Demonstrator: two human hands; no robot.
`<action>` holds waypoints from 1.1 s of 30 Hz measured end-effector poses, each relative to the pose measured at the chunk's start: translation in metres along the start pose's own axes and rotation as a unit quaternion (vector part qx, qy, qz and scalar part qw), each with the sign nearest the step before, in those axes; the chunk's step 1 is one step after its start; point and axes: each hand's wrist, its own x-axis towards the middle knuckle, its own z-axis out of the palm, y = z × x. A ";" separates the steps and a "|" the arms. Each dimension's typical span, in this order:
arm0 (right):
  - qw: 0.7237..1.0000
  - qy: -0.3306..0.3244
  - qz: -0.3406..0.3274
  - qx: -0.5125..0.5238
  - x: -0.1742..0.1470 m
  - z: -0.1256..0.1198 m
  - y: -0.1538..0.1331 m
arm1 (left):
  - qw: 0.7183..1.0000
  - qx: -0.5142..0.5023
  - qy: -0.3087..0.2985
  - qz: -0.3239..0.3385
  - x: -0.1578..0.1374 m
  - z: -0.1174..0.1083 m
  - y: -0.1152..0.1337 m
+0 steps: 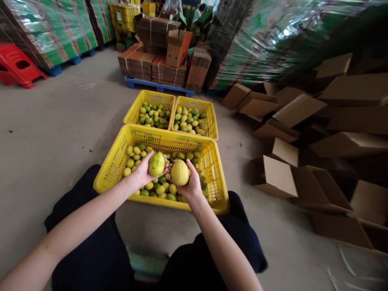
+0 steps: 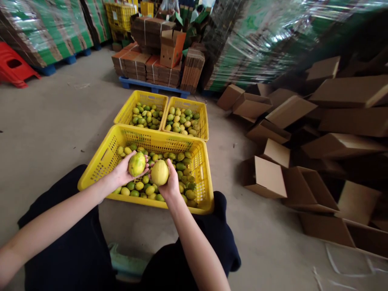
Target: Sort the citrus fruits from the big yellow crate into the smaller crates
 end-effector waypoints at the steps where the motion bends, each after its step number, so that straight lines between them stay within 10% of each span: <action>1: 1.000 -0.010 0.000 0.002 -0.001 0.000 0.000 | 1.000 0.001 0.000 -0.004 -0.001 0.001 0.000; 33: 1.000 0.019 0.006 -0.002 0.005 -0.006 -0.007 | 0.995 0.095 0.012 -0.034 -0.001 0.006 -0.004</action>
